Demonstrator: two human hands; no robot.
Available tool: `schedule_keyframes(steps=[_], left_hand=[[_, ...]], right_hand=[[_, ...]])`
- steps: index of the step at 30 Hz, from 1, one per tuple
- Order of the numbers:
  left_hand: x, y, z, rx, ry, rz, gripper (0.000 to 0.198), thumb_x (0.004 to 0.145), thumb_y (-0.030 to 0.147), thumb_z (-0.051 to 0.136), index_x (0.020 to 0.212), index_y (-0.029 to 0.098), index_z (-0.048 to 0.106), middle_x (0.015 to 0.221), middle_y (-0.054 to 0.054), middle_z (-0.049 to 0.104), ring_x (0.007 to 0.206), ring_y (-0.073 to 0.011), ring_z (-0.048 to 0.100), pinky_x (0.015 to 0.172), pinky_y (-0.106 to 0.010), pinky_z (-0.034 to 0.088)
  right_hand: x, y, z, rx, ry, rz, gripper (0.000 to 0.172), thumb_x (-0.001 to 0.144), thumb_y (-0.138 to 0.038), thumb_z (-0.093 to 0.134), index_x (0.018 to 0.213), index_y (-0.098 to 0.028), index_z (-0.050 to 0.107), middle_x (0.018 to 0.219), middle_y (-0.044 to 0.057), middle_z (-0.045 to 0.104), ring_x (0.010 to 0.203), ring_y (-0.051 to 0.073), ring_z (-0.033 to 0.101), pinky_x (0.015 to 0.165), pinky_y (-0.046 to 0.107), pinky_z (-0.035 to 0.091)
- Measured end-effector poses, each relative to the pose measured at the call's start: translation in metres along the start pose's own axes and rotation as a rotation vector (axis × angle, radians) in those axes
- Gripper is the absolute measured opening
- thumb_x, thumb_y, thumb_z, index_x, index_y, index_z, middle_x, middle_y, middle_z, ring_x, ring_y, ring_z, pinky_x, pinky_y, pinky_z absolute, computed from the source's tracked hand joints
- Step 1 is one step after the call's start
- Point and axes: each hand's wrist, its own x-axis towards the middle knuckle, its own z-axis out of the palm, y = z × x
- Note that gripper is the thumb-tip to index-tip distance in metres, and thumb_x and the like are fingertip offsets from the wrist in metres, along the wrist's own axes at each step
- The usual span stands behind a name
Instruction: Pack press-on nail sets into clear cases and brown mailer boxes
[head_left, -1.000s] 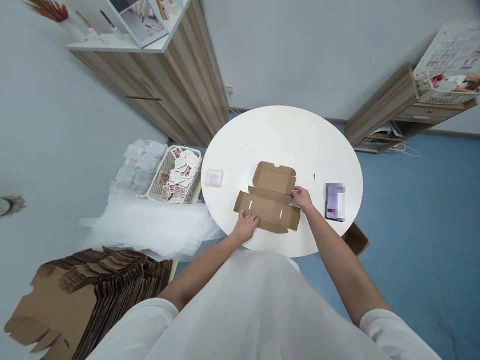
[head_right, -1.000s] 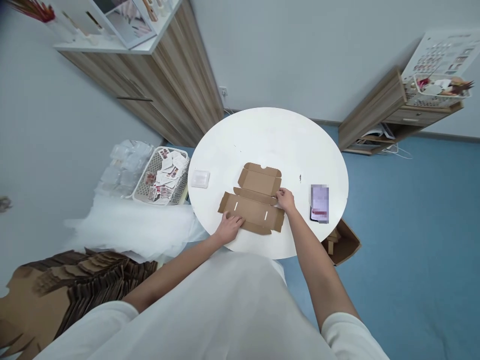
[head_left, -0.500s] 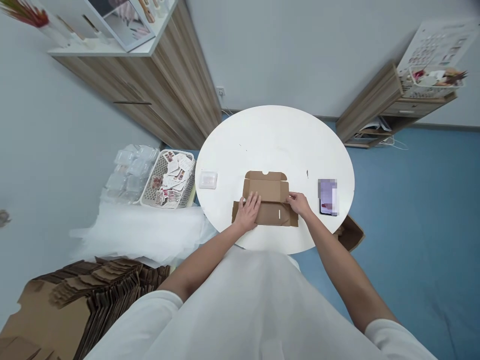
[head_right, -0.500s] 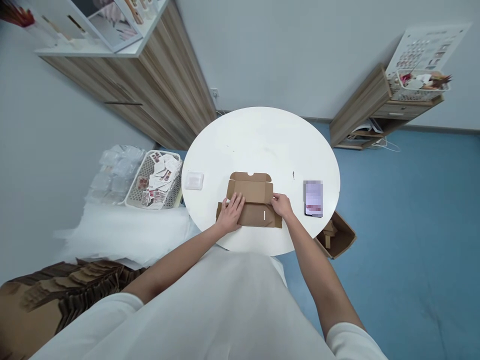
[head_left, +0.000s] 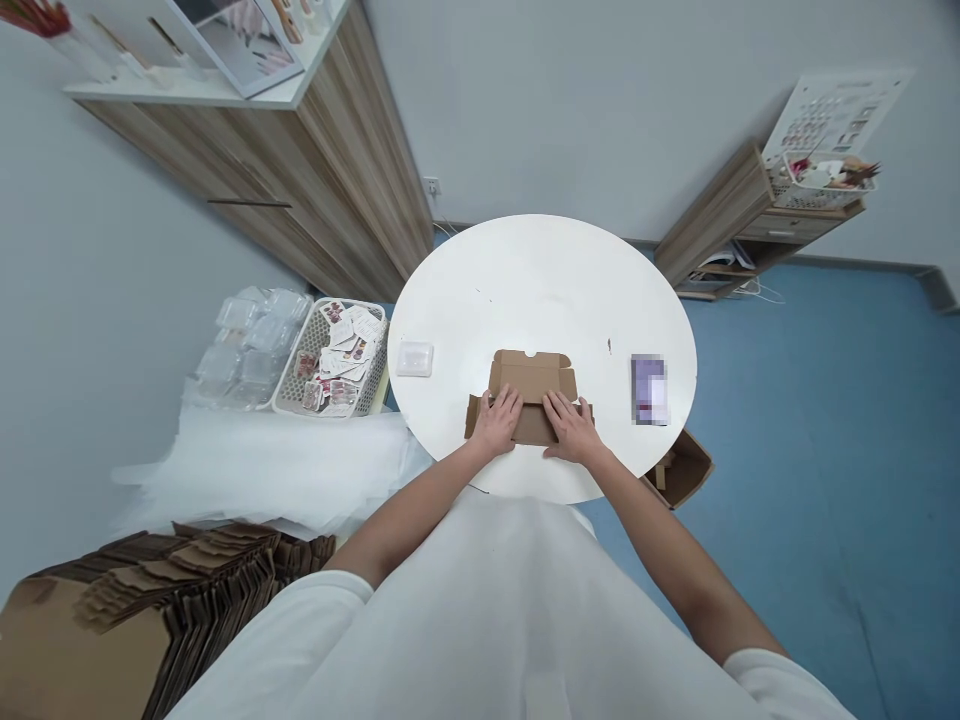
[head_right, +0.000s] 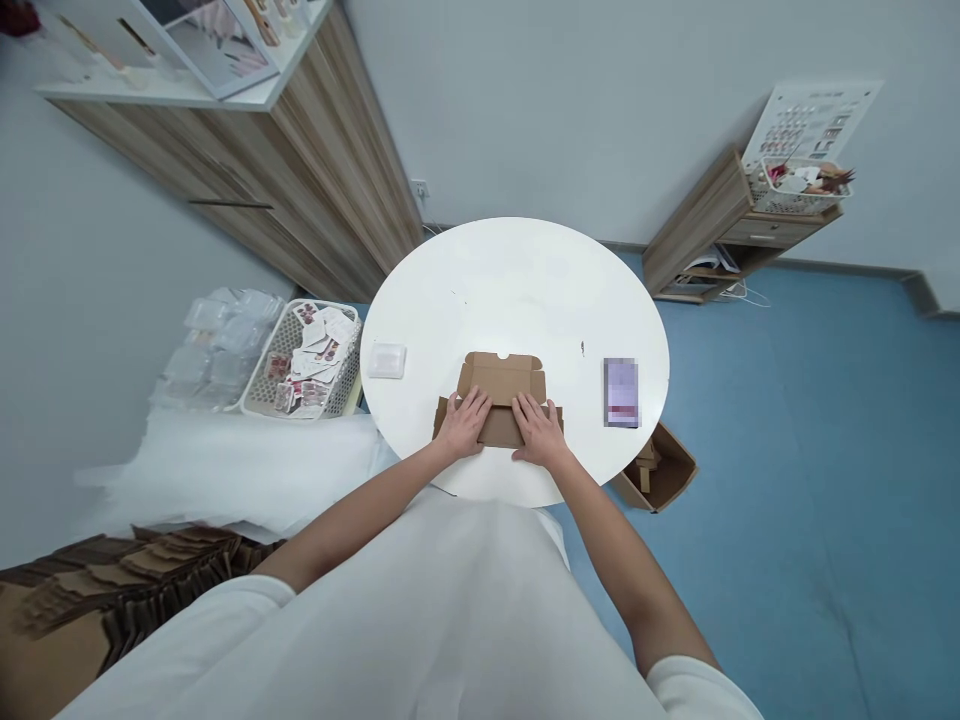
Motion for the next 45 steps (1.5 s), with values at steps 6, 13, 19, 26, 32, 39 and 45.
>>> schedule_keyframes(steps=[6, 13, 19, 26, 32, 39, 45], left_hand=[[-0.038, -0.014, 0.005, -0.194, 0.115, -0.405, 0.104, 0.059, 0.052, 0.066, 0.139, 0.014, 0.01, 0.146, -0.018, 0.007, 0.133, -0.0361, 0.0, 0.101, -0.054, 0.012], [-0.065, -0.047, 0.037, -0.814, 0.068, -0.648, 0.069, 0.074, 0.026, 0.056, 0.134, 0.012, 0.024, 0.126, -0.016, 0.046, 0.096, -0.0189, 0.057, 0.086, -0.032, 0.042], [-0.052, -0.042, 0.04, -0.99, 0.154, -0.74, 0.046, 0.072, 0.015, 0.053, 0.118, 0.015, 0.047, 0.099, -0.006, 0.061, 0.079, -0.0135, 0.058, 0.074, -0.026, 0.046], [-0.05, -0.038, 0.027, -0.958, 0.185, -0.701, 0.03, 0.075, 0.021, 0.051, 0.104, 0.016, 0.056, 0.089, -0.005, 0.062, 0.073, -0.0136, 0.056, 0.07, -0.026, 0.045], [-0.045, -0.022, 0.021, -0.901, 0.137, -0.668, 0.05, 0.069, 0.04, 0.062, 0.11, 0.014, 0.05, 0.103, -0.01, 0.058, 0.081, -0.016, 0.057, 0.07, -0.026, 0.044], [-0.038, -0.027, 0.022, -0.755, 0.014, -0.667, 0.029, 0.083, 0.036, 0.042, 0.101, 0.015, 0.052, 0.098, -0.009, 0.062, 0.089, -0.019, 0.057, 0.071, -0.027, 0.041], [-0.036, -0.034, 0.022, -0.566, -0.135, -0.631, 0.023, 0.085, 0.031, 0.036, 0.096, 0.017, 0.05, 0.093, -0.009, 0.063, 0.087, -0.0212, 0.059, 0.066, -0.028, 0.041]], right_hand=[[0.006, 0.004, 0.007, -0.058, -0.035, 0.032, 0.104, 0.061, -0.046, 0.065, 0.14, -0.017, 0.003, 0.146, 0.014, 0.015, 0.134, 0.03, 0.007, 0.102, 0.055, 0.007], [0.008, 0.0, 0.005, -0.071, -0.094, 0.078, 0.111, 0.06, -0.046, 0.066, 0.139, -0.02, -0.008, 0.147, 0.012, 0.007, 0.134, 0.029, 0.003, 0.099, 0.059, 0.015], [0.012, -0.005, 0.006, -0.028, -0.102, 0.068, 0.115, 0.057, -0.043, 0.07, 0.139, -0.018, -0.007, 0.147, 0.012, 0.005, 0.135, 0.027, 0.001, 0.101, 0.049, 0.023], [0.014, -0.012, 0.008, 0.003, -0.092, 0.09, 0.117, 0.055, -0.042, 0.07, 0.139, -0.018, -0.008, 0.148, 0.011, 0.002, 0.135, 0.028, 0.002, 0.101, 0.044, 0.024], [0.015, -0.022, 0.011, -0.009, -0.076, 0.079, 0.119, 0.053, -0.042, 0.072, 0.139, -0.015, -0.006, 0.147, 0.013, 0.005, 0.135, 0.028, 0.002, 0.102, 0.045, 0.023], [0.013, -0.025, 0.01, -0.003, -0.126, 0.038, 0.125, 0.05, -0.052, 0.071, 0.139, -0.014, -0.009, 0.147, 0.015, -0.001, 0.134, 0.029, -0.004, 0.102, 0.046, 0.022], [0.01, -0.026, 0.01, -0.024, -0.174, 0.008, 0.129, 0.048, -0.061, 0.067, 0.138, -0.012, -0.011, 0.146, 0.016, -0.01, 0.133, 0.032, -0.009, 0.102, 0.049, 0.019]])
